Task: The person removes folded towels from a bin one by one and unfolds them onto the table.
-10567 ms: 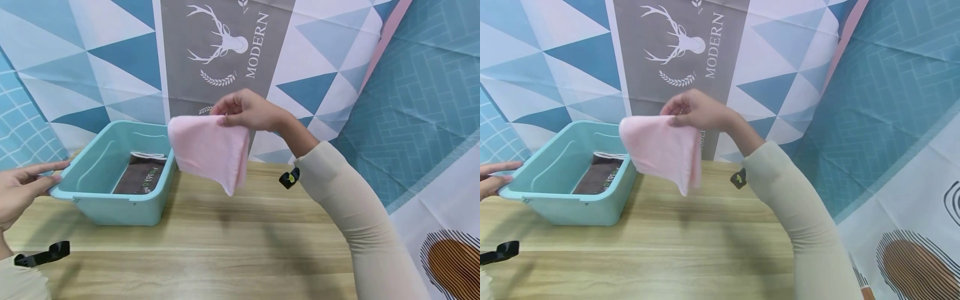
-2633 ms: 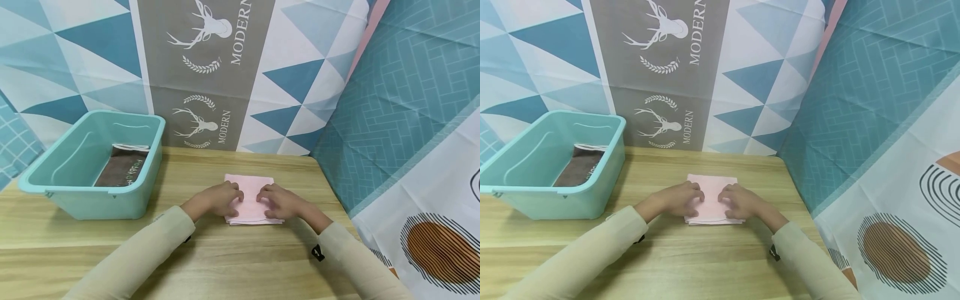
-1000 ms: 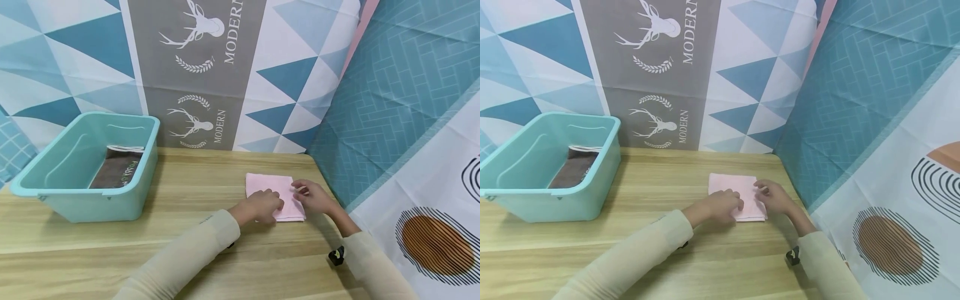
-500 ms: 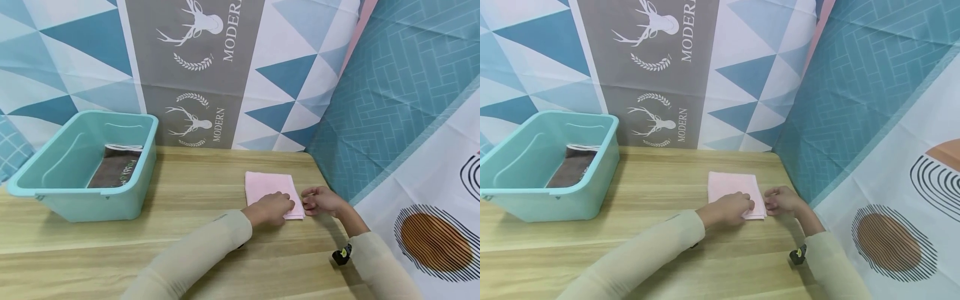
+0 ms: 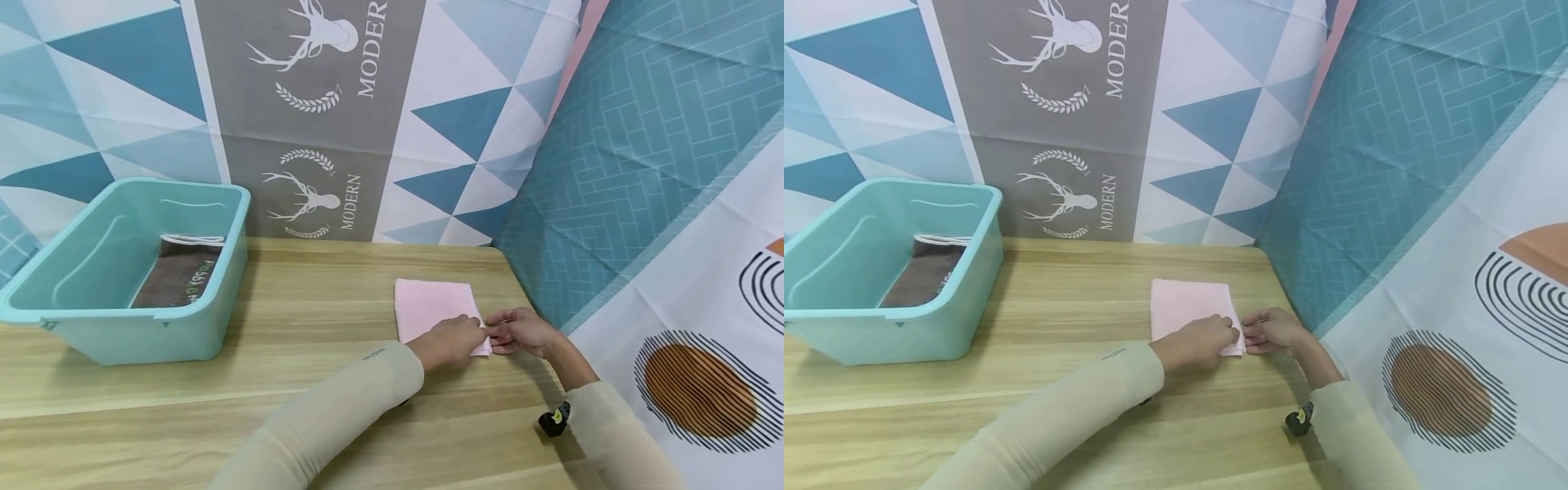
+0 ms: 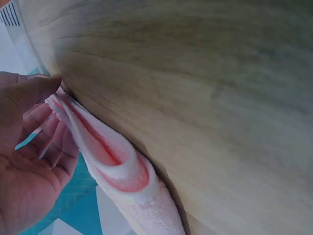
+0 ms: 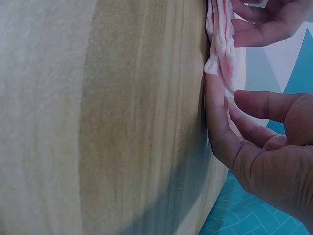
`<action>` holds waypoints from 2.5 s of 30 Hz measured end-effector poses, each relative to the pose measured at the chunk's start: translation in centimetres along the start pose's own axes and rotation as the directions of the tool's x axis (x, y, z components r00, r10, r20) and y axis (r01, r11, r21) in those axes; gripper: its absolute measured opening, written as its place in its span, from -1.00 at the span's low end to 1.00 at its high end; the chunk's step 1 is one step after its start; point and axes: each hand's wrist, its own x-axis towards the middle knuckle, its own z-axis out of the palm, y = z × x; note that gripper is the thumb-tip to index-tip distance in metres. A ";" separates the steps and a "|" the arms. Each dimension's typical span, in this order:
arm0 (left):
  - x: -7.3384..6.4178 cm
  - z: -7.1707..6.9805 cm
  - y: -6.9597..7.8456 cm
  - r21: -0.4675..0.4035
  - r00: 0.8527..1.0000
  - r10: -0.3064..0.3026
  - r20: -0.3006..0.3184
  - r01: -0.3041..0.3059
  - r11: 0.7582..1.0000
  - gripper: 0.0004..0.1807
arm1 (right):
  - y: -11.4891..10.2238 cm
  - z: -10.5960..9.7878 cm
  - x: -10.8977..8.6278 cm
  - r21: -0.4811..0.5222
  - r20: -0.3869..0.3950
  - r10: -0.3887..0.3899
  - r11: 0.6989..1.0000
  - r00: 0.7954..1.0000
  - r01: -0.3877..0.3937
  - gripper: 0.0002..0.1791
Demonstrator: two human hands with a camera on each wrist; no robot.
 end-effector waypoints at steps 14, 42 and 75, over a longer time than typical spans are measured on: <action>0.2 0.6 -1.4 -0.257 0.998 -0.003 -0.070 -0.015 0.966 -0.87 | -0.2 0.3 0.0 -0.021 -0.024 0.011 1.000 1.000 -0.011 -0.59; -3.3 -1.3 -6.8 -0.807 0.888 -0.300 -0.348 -0.121 0.579 -0.76 | -0.1 3.2 0.9 -0.341 -0.229 -0.064 0.940 0.971 -0.019 -0.46; -19.9 -0.9 -12.0 -0.311 0.872 0.066 -0.485 -0.243 0.919 -0.76 | -1.0 4.0 0.0 -0.442 -0.278 -0.050 0.894 0.959 -0.082 -0.44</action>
